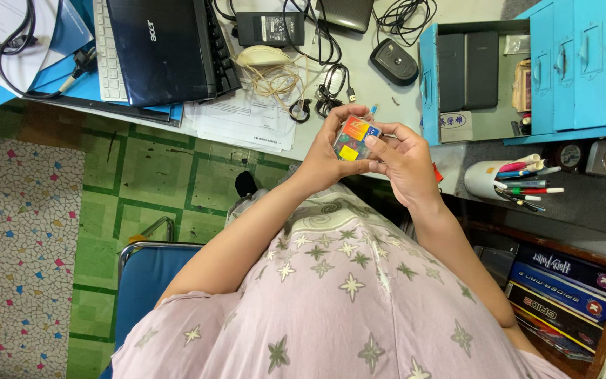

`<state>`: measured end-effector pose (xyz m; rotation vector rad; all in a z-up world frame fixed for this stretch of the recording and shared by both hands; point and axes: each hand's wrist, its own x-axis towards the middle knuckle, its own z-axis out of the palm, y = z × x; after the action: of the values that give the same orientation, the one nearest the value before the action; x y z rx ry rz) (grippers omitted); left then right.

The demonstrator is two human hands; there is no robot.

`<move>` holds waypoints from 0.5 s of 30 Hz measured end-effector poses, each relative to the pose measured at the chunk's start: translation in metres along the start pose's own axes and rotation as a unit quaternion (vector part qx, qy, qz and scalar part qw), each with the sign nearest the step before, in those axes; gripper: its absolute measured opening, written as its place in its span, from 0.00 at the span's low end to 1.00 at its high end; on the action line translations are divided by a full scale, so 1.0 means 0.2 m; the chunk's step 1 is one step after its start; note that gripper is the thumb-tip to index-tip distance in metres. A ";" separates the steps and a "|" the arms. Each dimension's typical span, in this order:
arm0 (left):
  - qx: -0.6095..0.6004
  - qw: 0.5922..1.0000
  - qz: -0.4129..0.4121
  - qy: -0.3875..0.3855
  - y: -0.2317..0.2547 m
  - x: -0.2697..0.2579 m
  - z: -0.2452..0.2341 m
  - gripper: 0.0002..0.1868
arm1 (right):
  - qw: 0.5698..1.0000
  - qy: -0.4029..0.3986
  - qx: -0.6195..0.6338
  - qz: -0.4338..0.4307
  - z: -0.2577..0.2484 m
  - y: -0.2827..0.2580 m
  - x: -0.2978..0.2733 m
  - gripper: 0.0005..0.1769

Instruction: The person sorts small colorful plastic pieces from a clear container onto a desk, then places the container into a blue wall-mounted cabinet. They also handle a small black circular object and a USB cable on the desk.

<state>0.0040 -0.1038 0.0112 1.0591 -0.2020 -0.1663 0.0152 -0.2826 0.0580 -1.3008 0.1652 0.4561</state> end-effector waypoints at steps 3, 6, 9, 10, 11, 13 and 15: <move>0.007 1.000 -0.015 -0.008 -0.01 0.00 0.02 0.48 | 1.000 0.003 -0.007 -0.015 -0.01 -0.01 -0.01 0.16; -0.005 0.999 -0.031 -0.017 -0.02 0.01 0.04 0.47 | 0.999 0.010 -0.020 -0.029 -0.04 -0.01 -0.04 0.16; -0.012 0.999 -0.042 -0.025 -0.04 0.01 0.06 0.47 | 0.999 0.016 -0.022 -0.044 -0.07 -0.01 -0.06 0.17; 0.009 0.999 -0.029 -0.022 -0.05 0.01 0.07 0.48 | 0.998 0.019 -0.022 -0.049 -0.08 -0.01 -0.06 0.17; 0.031 0.999 -0.015 -0.019 -0.07 0.02 0.08 0.49 | 0.998 0.024 -0.022 -0.053 -0.09 -0.01 -0.07 0.17; 0.057 0.998 -0.001 -0.008 -0.10 0.04 0.09 0.50 | 0.996 0.041 -0.004 -0.081 -0.11 0.00 -0.08 0.17; 0.068 0.998 -0.001 0.008 -0.14 0.05 0.11 0.50 | 0.993 0.058 0.017 -0.106 -0.13 -0.01 -0.09 0.17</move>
<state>0.0070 -0.1374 -0.0028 1.1952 -0.1997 -0.1475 0.0036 -0.3116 0.0586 -1.2967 0.1295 0.1960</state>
